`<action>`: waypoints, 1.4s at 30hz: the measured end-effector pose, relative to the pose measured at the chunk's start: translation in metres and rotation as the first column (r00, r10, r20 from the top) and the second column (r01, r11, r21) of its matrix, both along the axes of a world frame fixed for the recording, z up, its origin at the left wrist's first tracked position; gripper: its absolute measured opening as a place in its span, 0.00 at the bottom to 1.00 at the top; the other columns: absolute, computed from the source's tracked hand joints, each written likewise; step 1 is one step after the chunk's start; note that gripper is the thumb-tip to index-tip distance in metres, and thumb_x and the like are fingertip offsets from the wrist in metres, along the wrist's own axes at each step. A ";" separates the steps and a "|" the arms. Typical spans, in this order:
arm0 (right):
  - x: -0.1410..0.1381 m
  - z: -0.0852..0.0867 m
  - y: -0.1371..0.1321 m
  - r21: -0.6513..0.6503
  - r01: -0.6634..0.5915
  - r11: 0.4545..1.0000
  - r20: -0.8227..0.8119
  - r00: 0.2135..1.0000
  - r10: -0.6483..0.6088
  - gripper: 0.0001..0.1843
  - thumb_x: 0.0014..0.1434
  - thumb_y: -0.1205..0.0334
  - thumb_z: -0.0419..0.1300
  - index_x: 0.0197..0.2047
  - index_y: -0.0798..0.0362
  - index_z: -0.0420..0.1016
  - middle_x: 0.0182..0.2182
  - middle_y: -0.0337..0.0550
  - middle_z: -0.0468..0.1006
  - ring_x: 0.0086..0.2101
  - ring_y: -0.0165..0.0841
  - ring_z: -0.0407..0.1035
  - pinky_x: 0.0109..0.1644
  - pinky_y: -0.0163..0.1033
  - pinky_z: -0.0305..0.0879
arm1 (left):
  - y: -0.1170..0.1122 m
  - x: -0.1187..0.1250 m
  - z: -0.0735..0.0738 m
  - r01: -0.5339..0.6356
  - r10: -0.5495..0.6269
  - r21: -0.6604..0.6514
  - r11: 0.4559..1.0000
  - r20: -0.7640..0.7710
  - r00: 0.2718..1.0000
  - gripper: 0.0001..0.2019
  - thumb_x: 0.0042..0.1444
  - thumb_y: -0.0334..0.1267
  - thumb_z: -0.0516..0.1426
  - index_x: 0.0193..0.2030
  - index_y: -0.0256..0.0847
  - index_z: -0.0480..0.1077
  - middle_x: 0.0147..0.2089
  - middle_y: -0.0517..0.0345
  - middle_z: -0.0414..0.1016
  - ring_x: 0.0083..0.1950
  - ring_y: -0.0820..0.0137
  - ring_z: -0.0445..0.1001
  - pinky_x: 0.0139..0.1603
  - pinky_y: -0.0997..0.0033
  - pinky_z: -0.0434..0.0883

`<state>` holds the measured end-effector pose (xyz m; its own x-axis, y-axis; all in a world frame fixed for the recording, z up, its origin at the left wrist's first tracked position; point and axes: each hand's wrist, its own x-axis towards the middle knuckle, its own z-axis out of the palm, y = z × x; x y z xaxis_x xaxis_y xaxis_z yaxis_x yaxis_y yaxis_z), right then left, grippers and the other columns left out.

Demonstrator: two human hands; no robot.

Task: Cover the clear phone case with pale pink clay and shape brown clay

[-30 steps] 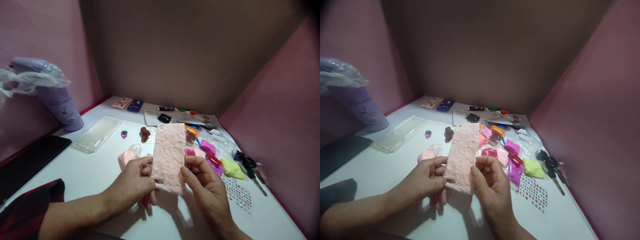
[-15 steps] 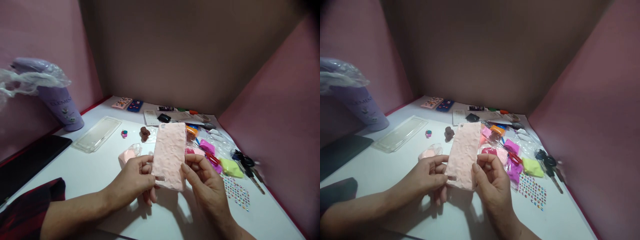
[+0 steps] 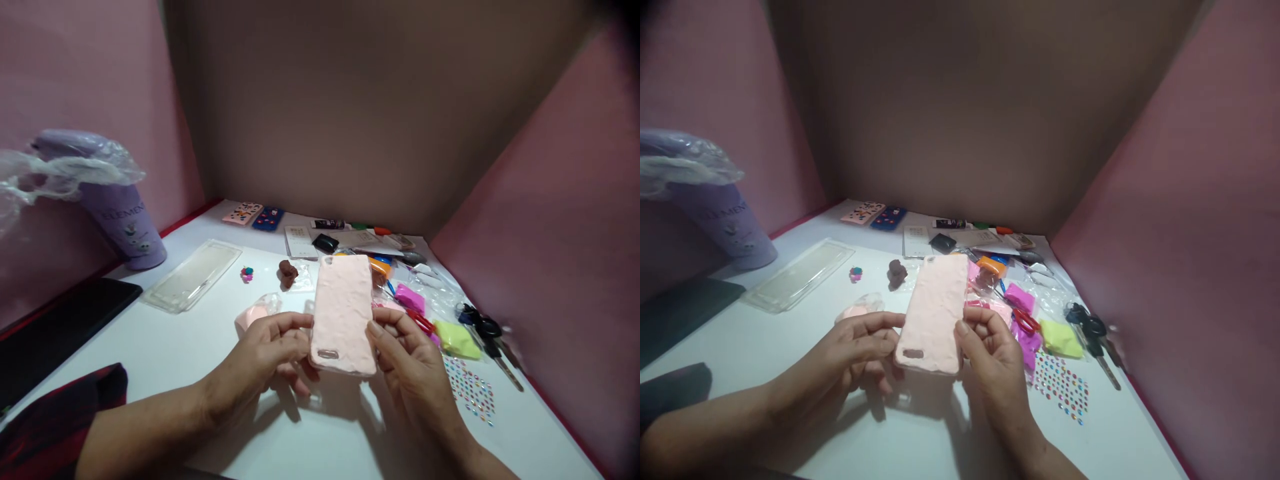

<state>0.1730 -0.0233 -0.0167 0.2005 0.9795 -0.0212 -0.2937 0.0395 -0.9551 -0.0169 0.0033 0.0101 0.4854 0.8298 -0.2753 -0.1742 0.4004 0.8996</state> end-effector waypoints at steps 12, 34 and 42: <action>-0.001 -0.001 -0.001 0.004 0.014 1.000 0.059 0.998 -0.014 0.13 0.53 0.56 0.65 0.40 0.49 0.71 0.30 0.39 0.74 0.28 0.27 0.66 0.30 0.31 0.64 | 0.003 -0.001 -0.016 -0.003 0.000 0.035 0.999 0.077 0.997 0.19 0.45 0.34 0.66 0.45 0.32 0.70 0.30 0.51 0.76 0.28 0.70 0.74 0.28 0.73 0.72; -0.002 0.003 -0.003 0.016 -0.002 1.000 0.045 0.999 0.001 0.12 0.54 0.56 0.64 0.40 0.48 0.70 0.24 0.35 0.70 0.22 0.25 0.61 0.25 0.29 0.60 | 0.003 0.000 -0.013 0.002 -0.008 0.048 0.999 0.118 0.993 0.17 0.44 0.33 0.66 0.42 0.32 0.72 0.33 0.51 0.76 0.27 0.73 0.73 0.30 0.74 0.71; -0.002 0.006 -0.002 -0.030 0.005 1.000 -0.008 1.000 -0.005 0.13 0.51 0.56 0.66 0.39 0.49 0.70 0.19 0.33 0.67 0.20 0.26 0.60 0.23 0.30 0.58 | 0.000 -0.001 -0.007 -0.021 0.017 0.038 0.999 0.097 0.995 0.15 0.50 0.38 0.63 0.44 0.33 0.74 0.31 0.52 0.76 0.28 0.74 0.71 0.32 0.75 0.68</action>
